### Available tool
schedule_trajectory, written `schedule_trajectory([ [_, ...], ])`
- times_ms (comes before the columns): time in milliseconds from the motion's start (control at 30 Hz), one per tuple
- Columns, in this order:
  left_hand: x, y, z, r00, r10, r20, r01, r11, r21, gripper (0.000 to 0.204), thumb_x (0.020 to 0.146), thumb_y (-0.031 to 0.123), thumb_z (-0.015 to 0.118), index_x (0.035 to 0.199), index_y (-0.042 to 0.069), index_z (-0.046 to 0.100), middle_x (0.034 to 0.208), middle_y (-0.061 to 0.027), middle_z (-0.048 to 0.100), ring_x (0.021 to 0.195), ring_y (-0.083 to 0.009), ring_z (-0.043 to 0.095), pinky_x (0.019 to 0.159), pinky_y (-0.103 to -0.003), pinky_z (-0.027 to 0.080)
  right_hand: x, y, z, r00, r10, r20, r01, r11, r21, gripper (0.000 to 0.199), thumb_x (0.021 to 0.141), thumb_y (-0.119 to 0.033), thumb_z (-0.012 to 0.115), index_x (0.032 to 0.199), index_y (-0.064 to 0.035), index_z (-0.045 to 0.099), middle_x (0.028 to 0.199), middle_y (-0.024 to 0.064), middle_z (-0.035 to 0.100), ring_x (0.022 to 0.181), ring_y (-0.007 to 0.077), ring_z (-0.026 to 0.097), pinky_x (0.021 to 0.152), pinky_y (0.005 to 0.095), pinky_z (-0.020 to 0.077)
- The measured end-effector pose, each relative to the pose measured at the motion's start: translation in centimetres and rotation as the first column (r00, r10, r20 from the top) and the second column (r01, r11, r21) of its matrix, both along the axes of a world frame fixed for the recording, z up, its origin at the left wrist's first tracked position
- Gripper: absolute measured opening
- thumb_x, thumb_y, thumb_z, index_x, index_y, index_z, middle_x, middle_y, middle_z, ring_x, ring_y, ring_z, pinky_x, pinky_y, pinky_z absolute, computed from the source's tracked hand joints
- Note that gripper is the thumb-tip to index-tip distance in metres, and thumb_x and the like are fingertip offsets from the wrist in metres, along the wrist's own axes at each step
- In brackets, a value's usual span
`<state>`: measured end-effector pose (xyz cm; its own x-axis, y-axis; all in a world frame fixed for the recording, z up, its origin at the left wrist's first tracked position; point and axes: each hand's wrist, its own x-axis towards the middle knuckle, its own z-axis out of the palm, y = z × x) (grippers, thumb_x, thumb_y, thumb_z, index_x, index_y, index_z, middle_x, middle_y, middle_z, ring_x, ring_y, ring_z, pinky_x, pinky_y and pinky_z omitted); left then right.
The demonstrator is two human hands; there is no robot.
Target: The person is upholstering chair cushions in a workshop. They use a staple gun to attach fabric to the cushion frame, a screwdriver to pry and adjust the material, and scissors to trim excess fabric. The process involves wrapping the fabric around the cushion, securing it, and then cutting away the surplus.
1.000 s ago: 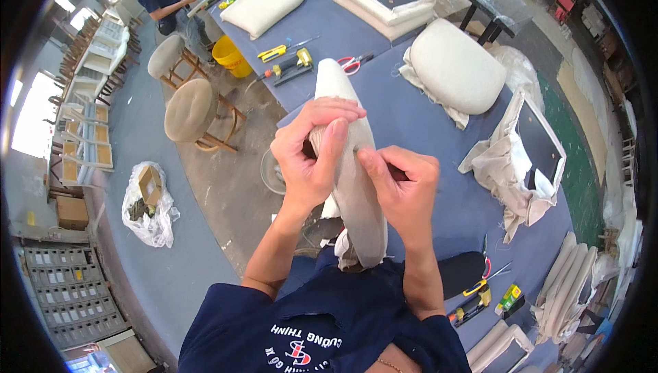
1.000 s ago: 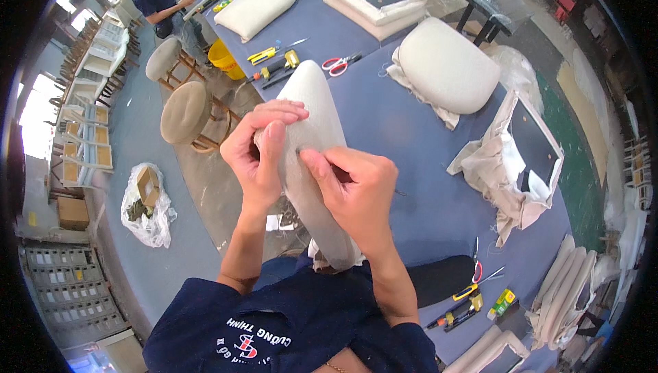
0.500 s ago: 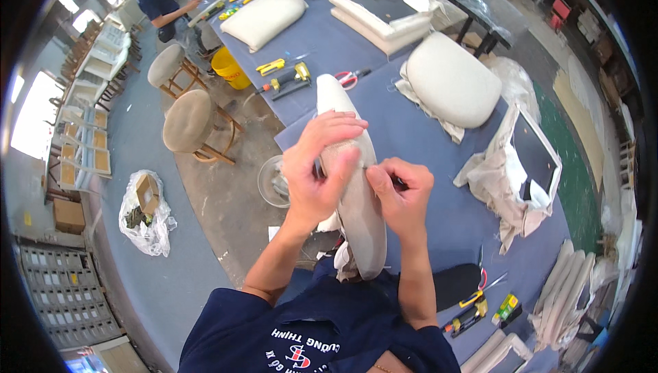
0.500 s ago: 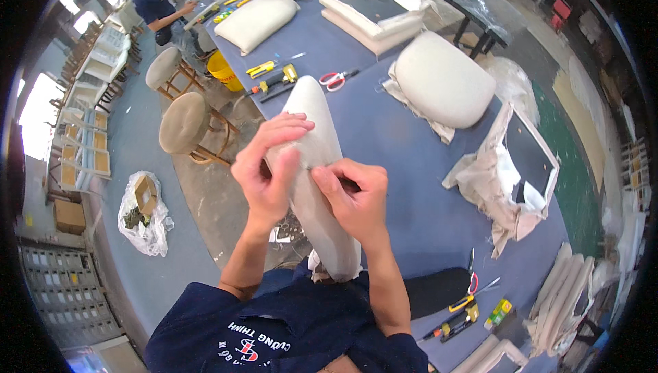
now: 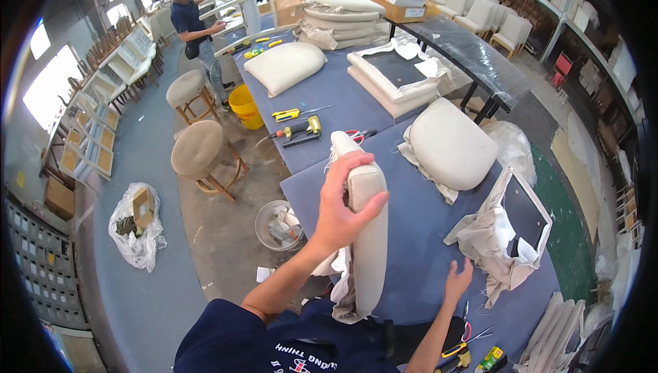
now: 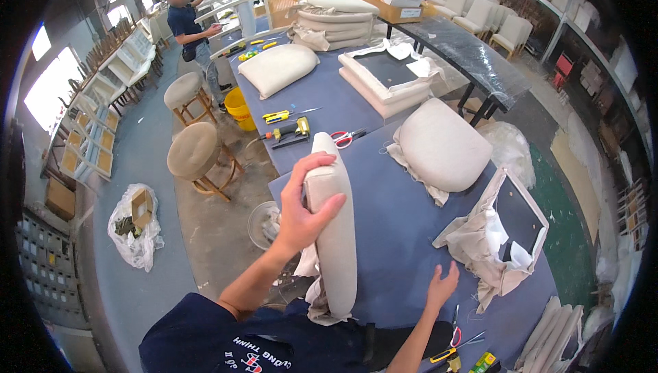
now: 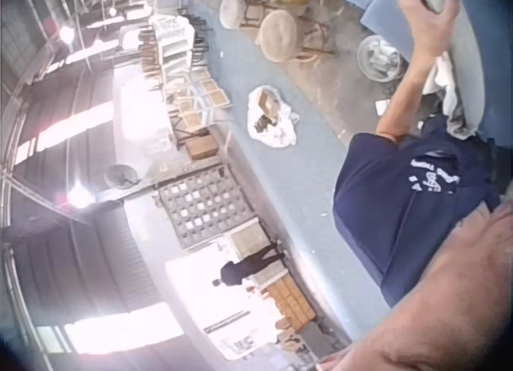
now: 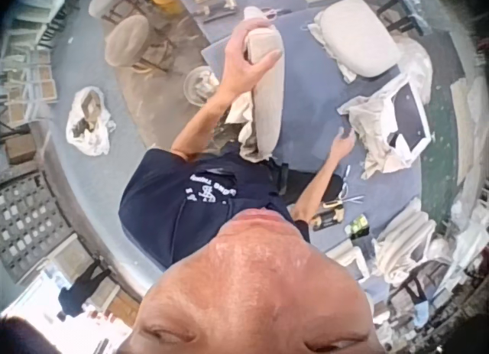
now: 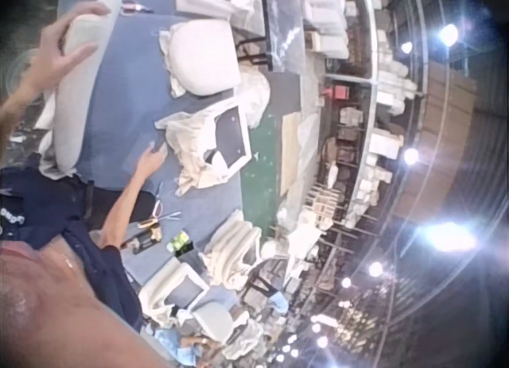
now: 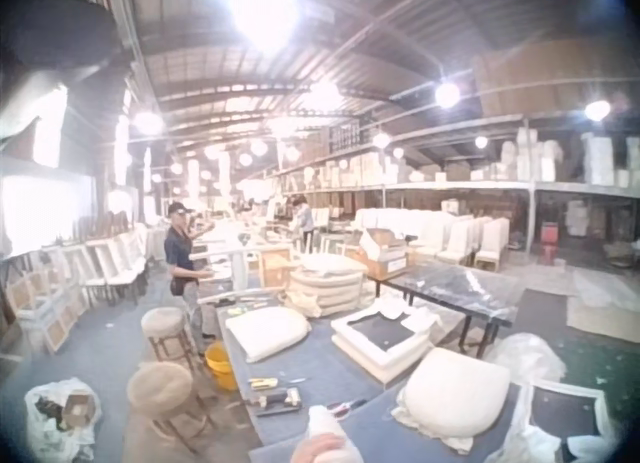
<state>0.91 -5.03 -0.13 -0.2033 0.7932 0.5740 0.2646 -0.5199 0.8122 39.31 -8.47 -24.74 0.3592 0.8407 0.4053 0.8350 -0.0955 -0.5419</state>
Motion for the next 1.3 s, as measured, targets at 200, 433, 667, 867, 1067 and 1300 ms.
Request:
schedule_trajectory([
  [200, 7.5, 0.4, 0.6, 0.992, -0.036, -0.123, 0.037, 0.999, 0.002, 0.06, 0.071, 0.012, 0.087, 0.124, 0.003, 0.061, 0.127, -0.0154, 0.061, 0.123, -0.0332, 0.056, 0.107, -0.043, 0.044, -11.4, -0.7, 19.0, 0.692, 0.493, -0.528, -0.418, 0.869, 0.264, 0.048, 0.096, -0.027, 0.063, 0.136, 0.0008, 0.062, 0.136, 0.0196, 0.065, 0.128, 0.0301, 0.061, 0.108, 0.0389, 0.0455],
  [433, 11.9, -3.1, 0.2, 0.982, -0.138, -0.133, 0.107, 0.971, -0.213, 0.121, 0.067, 0.006, 0.089, 0.161, 0.009, 0.013, 0.162, -0.0168, 0.024, 0.145, -0.032, 0.035, 0.117, -0.047, 0.034, -14.9, -4.1, 12.3, 0.267, 0.622, -0.736, -0.538, 0.73, 0.422, 0.088, 0.098, -0.062, 0.053, 0.155, 0.0035, 0.037, 0.158, 0.0224, 0.042, 0.146, 0.0359, 0.042, 0.119, 0.0421, 0.032],
  [667, 12.1, -6.2, -4.3, 0.946, -0.266, -0.184, 0.202, 0.931, -0.303, 0.114, 0.072, 0.009, 0.085, 0.162, 0.003, 0.016, 0.164, -0.0191, 0.023, 0.15, -0.0314, 0.028, 0.121, -0.049, 0.027, -17.6, -7.9, 10.0, 0.355, 0.499, -0.791, -0.42, 0.841, 0.343, 0.087, 0.104, -0.055, 0.041, 0.163, 0.0023, 0.012, 0.171, 0.0196, 0.017, 0.156, 0.031, 0.024, 0.124, 0.0383, 0.0232],
  [867, 5.4, -8.9, -1.6, 0.738, 0.243, -0.63, -0.12, 0.965, 0.232, 0.066, 0.096, 0.048, 0.069, 0.148, 0.012, 0.049, 0.131, -0.021, 0.064, 0.112, -0.0374, 0.065, 0.098, -0.051, 0.05, -13.6, -5.5, 12.8, 0.464, 0.558, -0.688, -0.537, 0.795, 0.282, 0.071, 0.105, -0.029, 0.053, 0.164, -0.0057, 0.019, 0.167, 0.0178, 0.029, 0.151, 0.0334, 0.034, 0.124, 0.0411, 0.0272],
  [1067, 8.8, -5.2, -2.1, 0.842, -0.094, -0.531, 0.161, 0.984, 0.08, 0.071, 0.089, 0.041, 0.073, 0.148, 0.011, 0.048, 0.132, -0.0198, 0.062, 0.114, -0.0363, 0.064, 0.1, -0.05, 0.05, -13.6, 7.0, 20.7, 0.646, 0.74, -0.187, -0.503, 0.597, 0.625, 0.07, 0.105, -0.036, 0.051, 0.163, -0.0071, 0.023, 0.163, 0.0178, 0.035, 0.155, 0.0357, 0.023, 0.125, 0.0463, 0.0225],
  [1300, 10.0, -3.2, -3.3, 0.795, -0.277, -0.539, 0.294, 0.954, -0.058, 0.077, 0.081, 0.032, 0.078, 0.148, 0.01, 0.047, 0.134, -0.0184, 0.061, 0.116, -0.035, 0.063, 0.102, -0.048, 0.049, -19.2, 15.3, 18.5, 0.503, 0.774, -0.384, -0.737, 0.616, 0.278, 0.044, 0.103, -0.043, 0.049, 0.13, -0.0085, 0.051, 0.133, 0.0202, 0.054, 0.128, 0.0369, 0.046, 0.106, 0.0498, 0.0364],
])
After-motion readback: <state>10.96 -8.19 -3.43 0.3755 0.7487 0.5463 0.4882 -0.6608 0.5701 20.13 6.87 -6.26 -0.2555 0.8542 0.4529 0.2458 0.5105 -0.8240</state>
